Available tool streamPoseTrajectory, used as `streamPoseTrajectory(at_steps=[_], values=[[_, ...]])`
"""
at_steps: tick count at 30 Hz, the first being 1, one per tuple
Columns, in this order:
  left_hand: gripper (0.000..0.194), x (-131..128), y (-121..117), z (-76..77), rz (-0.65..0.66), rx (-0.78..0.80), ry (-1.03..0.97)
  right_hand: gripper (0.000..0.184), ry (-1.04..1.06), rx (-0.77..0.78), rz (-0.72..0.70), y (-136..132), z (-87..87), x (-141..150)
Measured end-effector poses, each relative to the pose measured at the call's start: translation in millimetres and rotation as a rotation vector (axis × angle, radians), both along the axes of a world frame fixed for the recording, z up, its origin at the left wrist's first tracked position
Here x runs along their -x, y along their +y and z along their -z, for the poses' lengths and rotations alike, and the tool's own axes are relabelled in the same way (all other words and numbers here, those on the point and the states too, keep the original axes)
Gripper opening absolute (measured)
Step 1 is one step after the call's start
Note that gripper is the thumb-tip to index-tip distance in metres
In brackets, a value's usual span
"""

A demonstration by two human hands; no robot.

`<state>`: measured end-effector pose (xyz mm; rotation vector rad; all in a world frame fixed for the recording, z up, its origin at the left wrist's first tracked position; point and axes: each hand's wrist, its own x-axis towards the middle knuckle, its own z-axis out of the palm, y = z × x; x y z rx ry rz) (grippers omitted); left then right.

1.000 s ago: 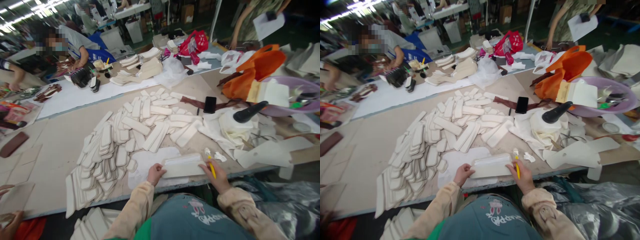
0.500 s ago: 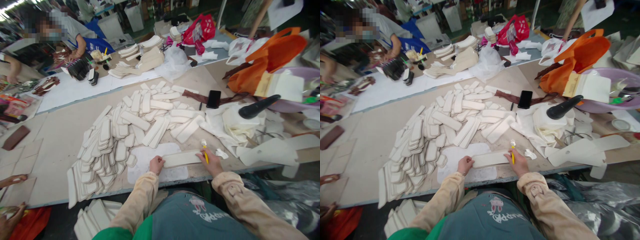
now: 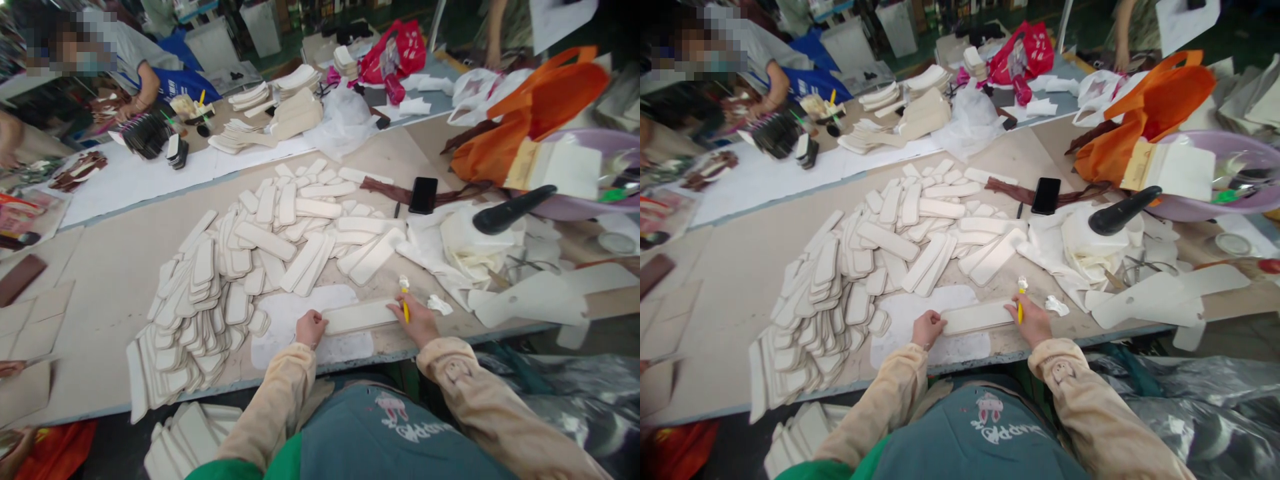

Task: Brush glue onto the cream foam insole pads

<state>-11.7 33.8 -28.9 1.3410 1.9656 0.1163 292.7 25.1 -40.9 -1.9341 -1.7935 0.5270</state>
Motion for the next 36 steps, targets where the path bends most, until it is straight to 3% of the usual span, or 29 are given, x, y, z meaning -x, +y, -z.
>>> streamPoseTrajectory(at_steps=[21,27,29,32,36], values=[[0.011,1,5,0.2,0.057,0.04,0.006,0.027,-0.209,0.035,0.003,3,11.7,0],[0.012,3,6,0.6,0.076,0.04,0.002,0.023,-0.245,-0.094,0.022,0,5.7,-1],[0.013,3,7,-0.9,0.09,0.037,0.011,0.019,-0.217,-0.165,-0.031,-6,-1.7,5],[0.013,3,8,-2.1,0.109,0.04,0.023,0.012,-0.107,-0.263,-0.241,-18,-9.2,29],[0.016,3,9,-1.1,0.121,0.047,0.038,0.018,-0.012,-0.259,-0.571,-30,-0.9,74]])
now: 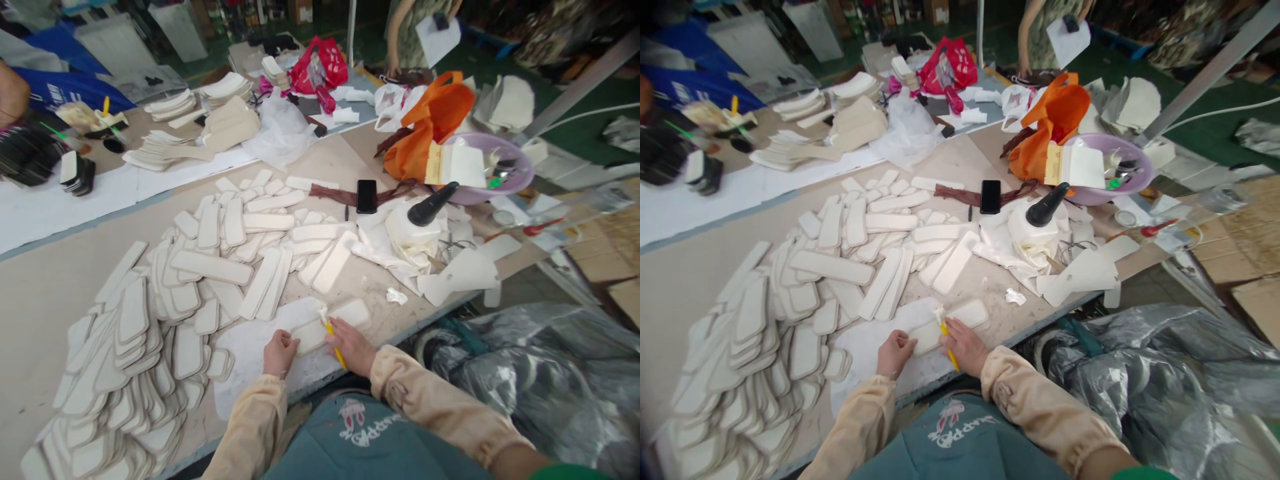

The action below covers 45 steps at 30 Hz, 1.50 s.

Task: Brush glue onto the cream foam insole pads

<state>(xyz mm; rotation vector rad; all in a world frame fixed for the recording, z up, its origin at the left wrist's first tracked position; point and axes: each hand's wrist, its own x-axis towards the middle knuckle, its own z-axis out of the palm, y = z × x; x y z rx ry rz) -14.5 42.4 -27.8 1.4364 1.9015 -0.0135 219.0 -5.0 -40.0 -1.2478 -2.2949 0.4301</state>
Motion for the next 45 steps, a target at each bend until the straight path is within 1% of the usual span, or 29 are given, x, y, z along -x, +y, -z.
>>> streamPoseTrajectory(at_steps=[1,3,6,8,12,14,16,18,20,25,29,31,34,36,38,40,42,43,45], values=[[0.018,0,0,0.4,0.003,-0.001,0.004,0.022,-0.007,0.022,-0.053,-1,4.3,8],[0.021,0,0,0.9,0.01,-0.001,0.012,0.029,-0.024,0.064,-0.106,-3,12.8,14],[0.022,0,0,0.4,0.021,0.001,0.021,0.031,-0.041,0.092,-0.08,-2,22.0,2],[0.021,-1,0,-0.4,0.022,0.003,0.024,0.029,-0.051,0.088,-0.021,-2,25.6,-16],[0.019,-2,-2,-1.3,0.012,-0.002,0.019,0.029,-0.076,0.062,0.153,-7,30.4,-59],[0.019,-2,-2,-0.8,0.014,-0.019,0.018,0.029,-0.088,0.066,0.231,-9,31.4,-74],[0.02,-2,-3,-0.2,0.028,-0.036,0.021,0.029,-0.088,0.084,0.324,-9,31.0,-82],[0.021,-2,-3,-0.2,0.049,-0.053,0.032,0.028,-0.061,0.101,0.428,-6,29.4,-84],[0.021,-2,-3,-0.9,0.073,-0.079,0.05,0.027,-0.014,0.109,0.497,-2,27.2,-82],[0.025,-5,-5,-3.6,0.098,-0.115,0.083,0.026,0.057,0.125,0.555,9,22.2,-75],[0.025,-8,-7,-6.9,0.086,-0.138,0.065,0.024,0.096,0.113,0.575,8,18.3,-73],[0.025,-9,-8,-8.6,0.079,-0.151,0.063,0.025,0.13,0.119,0.607,7,15.6,-72],[0.023,-9,-10,-9.1,0.066,-0.165,0.05,0.026,0.213,0.187,0.683,6,8.2,-69],[0.021,-9,-11,-8.0,0.062,-0.188,0.03,0.027,0.28,0.241,0.718,7,-0.7,-65],[0.018,-8,-13,-7.2,0.044,-0.206,-0.009,0.027,0.342,0.279,0.717,10,-13.3,-61],[0.016,-7,-14,-9.6,-0.035,-0.191,-0.098,0.029,0.406,0.29,0.685,13,-29.6,-58],[0.017,-6,-16,-18.6,-0.19,-0.139,-0.294,0.032,0.481,0.281,0.648,20,-49.2,-56],[0.019,-5,-17,-26.2,-0.28,-0.093,-0.436,0.033,0.521,0.274,0.63,24,-60.1,-56],[0.025,-3,-22,-47.2,-0.435,0.037,-0.753,0.034,0.612,0.261,0.593,36,-83.7,-57]])
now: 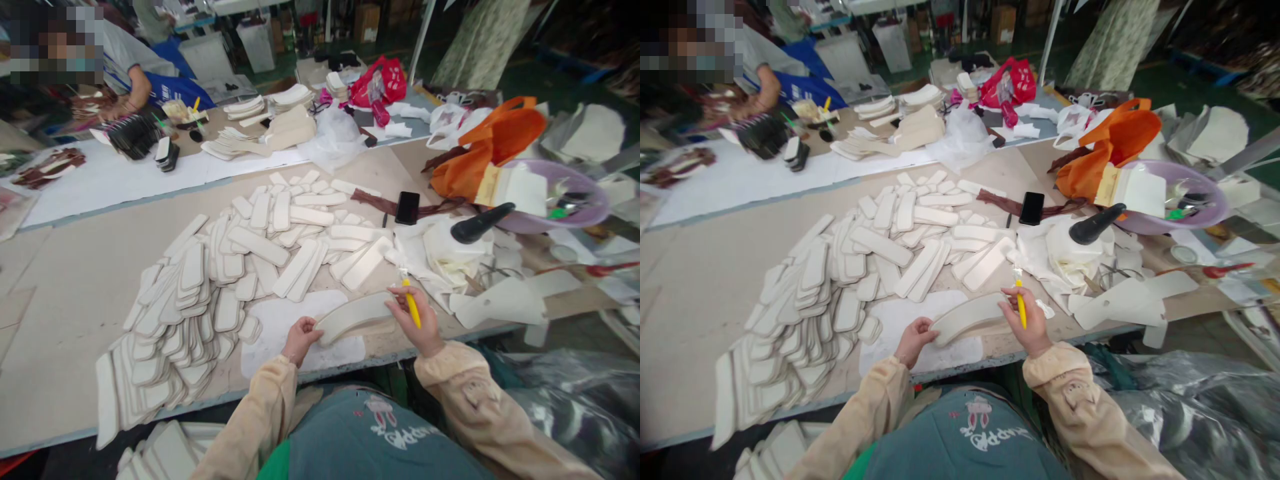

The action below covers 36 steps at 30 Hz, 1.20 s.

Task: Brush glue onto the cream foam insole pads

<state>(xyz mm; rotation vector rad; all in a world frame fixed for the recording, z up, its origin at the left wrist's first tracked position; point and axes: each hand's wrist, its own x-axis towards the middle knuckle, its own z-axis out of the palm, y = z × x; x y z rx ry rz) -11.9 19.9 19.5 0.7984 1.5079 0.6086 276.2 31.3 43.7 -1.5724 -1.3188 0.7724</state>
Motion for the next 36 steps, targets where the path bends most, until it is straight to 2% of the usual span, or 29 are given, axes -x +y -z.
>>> streamPoseTrajectory(at_steps=[3,6,8,11,15,19,27,31,36], values=[[0.037,3,-11,-39.4,-0.049,0.124,-0.385,0.036,0.156,-0.057,-0.049,24,-38.3,-5],[0.038,2,-23,-74.6,0.004,0.166,-0.57,0.042,0.292,-0.09,-0.108,49,-75.9,-9],[0.038,-2,-28,-91.5,0.064,0.178,-0.656,0.045,0.352,-0.1,-0.13,64,-97.7,-9],[0.045,-13,-32,-107.7,0.111,0.182,-0.781,0.046,0.39,-0.1,-0.156,79,-122.4,-3],[0.055,-25,-34,-118.8,0.136,0.186,-0.884,0.046,0.394,-0.116,-0.22,88,-140.7,8],[0.052,-32,-38,-123.9,0.168,0.122,-0.788,0.046,0.407,-0.135,-0.246,86,-151.8,16],[0.053,-40,-50,-133.7,0.123,-0.042,-0.649,0.05,0.447,-0.055,-0.237,71,-170.3,21],[0.055,-43,-54,-135.6,0.134,-0.067,-0.625,0.051,0.403,-0.074,-0.218,67,-177.5,19],[0.056,-47,-57,-137.8,0.138,-0.07,-0.631,0.047,0.248,-0.121,-0.18,65,-179.6,13]])
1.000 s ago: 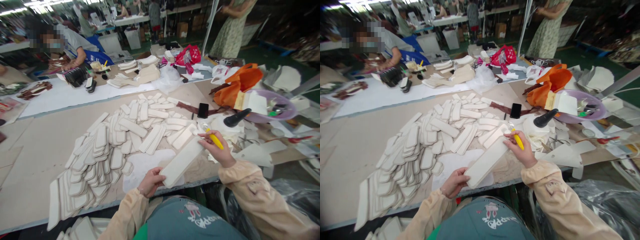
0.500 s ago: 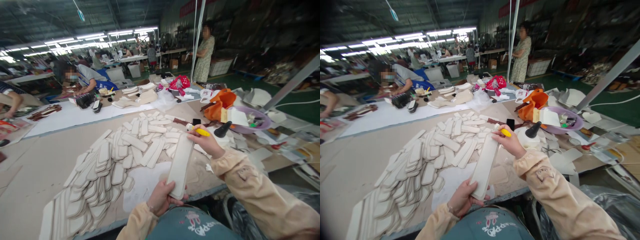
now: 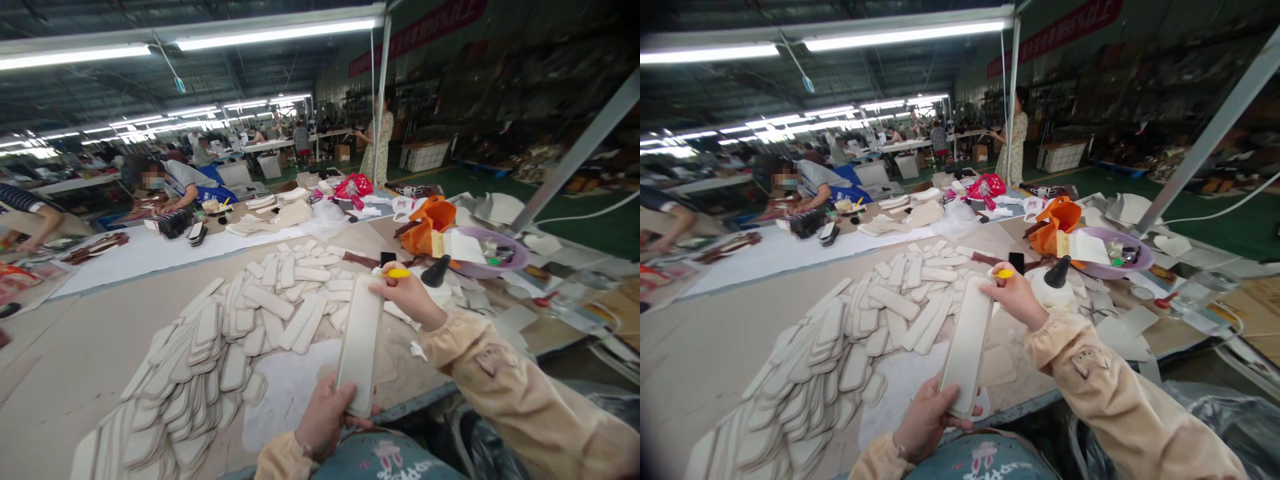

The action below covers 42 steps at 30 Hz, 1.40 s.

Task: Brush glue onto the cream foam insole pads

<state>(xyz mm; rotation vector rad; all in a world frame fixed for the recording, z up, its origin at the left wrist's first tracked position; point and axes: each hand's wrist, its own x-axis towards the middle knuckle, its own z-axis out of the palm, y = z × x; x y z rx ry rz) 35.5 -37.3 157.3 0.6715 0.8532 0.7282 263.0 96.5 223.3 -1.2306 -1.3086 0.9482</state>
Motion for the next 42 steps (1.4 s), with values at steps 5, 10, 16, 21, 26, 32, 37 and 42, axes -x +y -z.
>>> streamPoseTrajectory(at_steps=[5,10,16,21,26,32,37,42], values=[[0.059,-4,-2,-3.3,0.018,0.013,-0.015,0.044,-0.11,0.004,0.018,-2,-4.5,-6],[0.055,-8,-1,-0.5,0.029,0.026,-0.015,0.043,-0.149,0.001,0.014,-7,-8.1,-11],[0.052,-9,-2,-2.9,0.103,0.064,-0.159,0.045,-0.01,-0.011,0.001,-5,-1.9,-19],[0.049,-14,-2,-0.8,0.104,0.117,-0.251,0.047,0.108,0.04,-0.01,-2,4.2,-27],[0.041,-23,-4,4.9,0.051,0.123,-0.151,0.047,0.168,0.052,0.006,-3,5.4,-30],[0.042,-31,-5,5.1,0.041,0.141,-0.121,0.051,0.197,0.091,-0.015,-4,7.9,-37],[0.048,-37,-7,6.6,0.043,0.131,-0.121,0.049,0.156,0.058,-0.006,-4,15.6,-48],[0.05,-43,-9,6.9,0.051,0.103,-0.087,0.051,0.126,0.03,0.011,-4,19.9,-57]])
